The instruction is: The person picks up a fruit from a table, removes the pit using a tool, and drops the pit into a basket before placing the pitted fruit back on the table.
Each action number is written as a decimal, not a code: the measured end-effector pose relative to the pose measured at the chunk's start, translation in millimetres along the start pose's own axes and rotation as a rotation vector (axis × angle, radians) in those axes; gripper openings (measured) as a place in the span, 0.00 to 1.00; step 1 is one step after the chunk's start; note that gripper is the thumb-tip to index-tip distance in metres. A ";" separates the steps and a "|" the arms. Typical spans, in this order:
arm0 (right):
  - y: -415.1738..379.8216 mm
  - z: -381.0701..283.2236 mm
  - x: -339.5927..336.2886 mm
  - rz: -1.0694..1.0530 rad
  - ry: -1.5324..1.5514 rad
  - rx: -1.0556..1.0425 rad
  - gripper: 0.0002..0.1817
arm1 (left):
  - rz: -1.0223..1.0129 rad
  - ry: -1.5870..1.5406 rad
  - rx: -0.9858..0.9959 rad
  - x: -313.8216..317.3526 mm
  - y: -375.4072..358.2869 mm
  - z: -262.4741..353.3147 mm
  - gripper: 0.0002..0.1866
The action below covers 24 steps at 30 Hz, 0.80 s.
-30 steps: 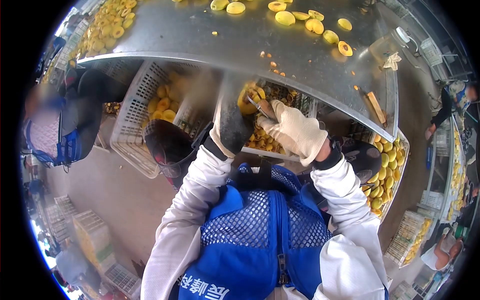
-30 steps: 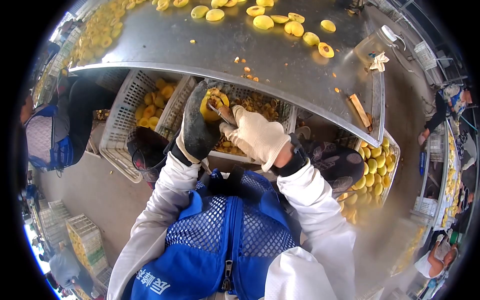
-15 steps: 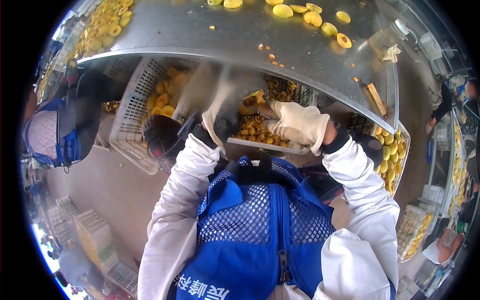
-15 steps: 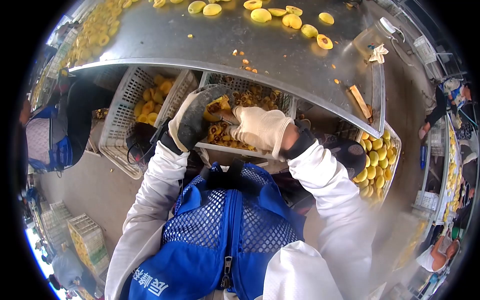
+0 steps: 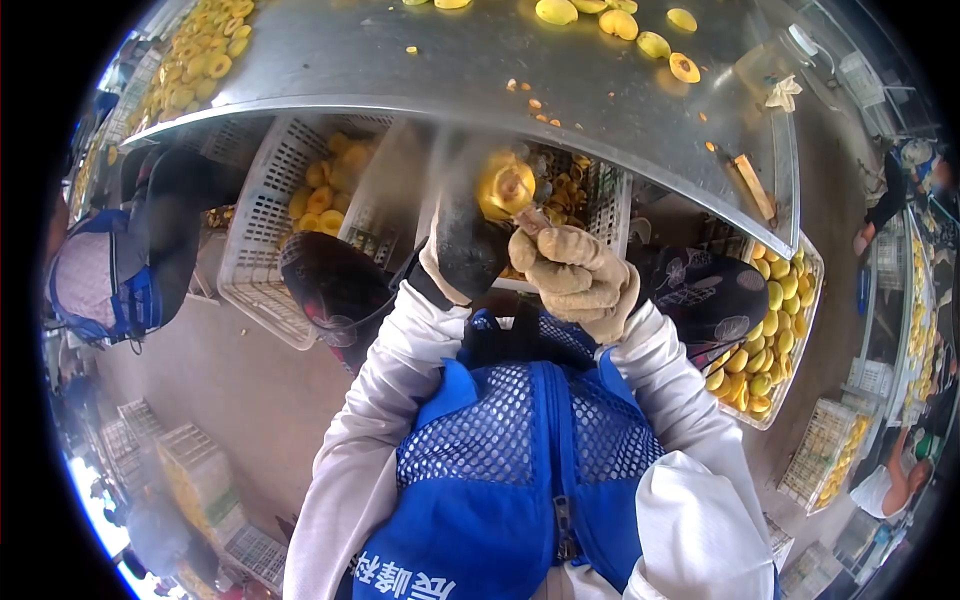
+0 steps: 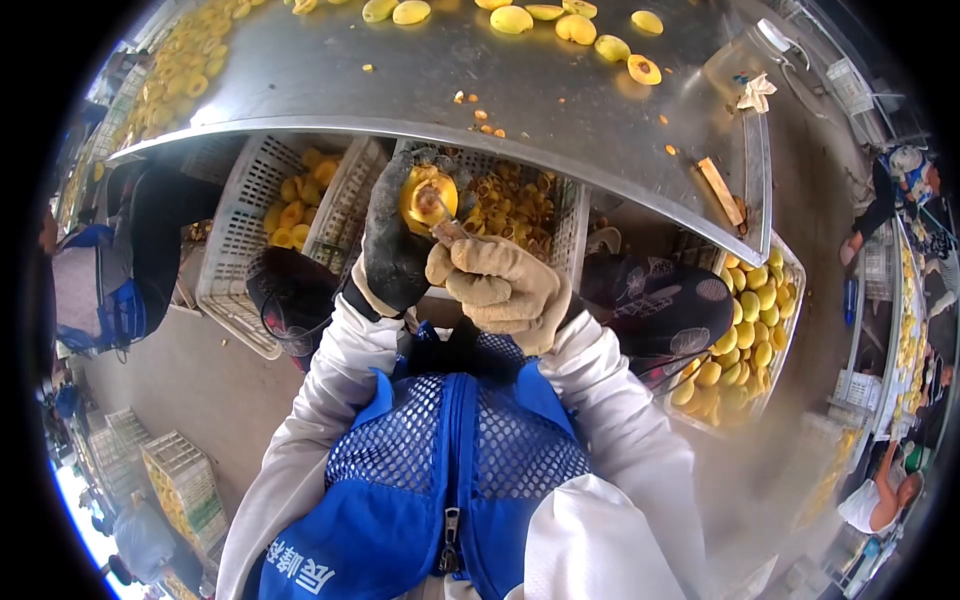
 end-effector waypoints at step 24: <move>-81.0 -59.6 -20.7 0.644 -0.596 -0.086 0.16 | 0.003 1.355 -0.445 -173.1 102.8 60.4 0.24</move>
Point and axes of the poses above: each hand's wrist, its own y-axis towards the middle knuckle, its own x-axis out of the palm, z = x × y, the point moved 6 cm from there along y, towards the middle knuckle, and after that the axes turned 9 degrees about -z, right-handed, at the moved point
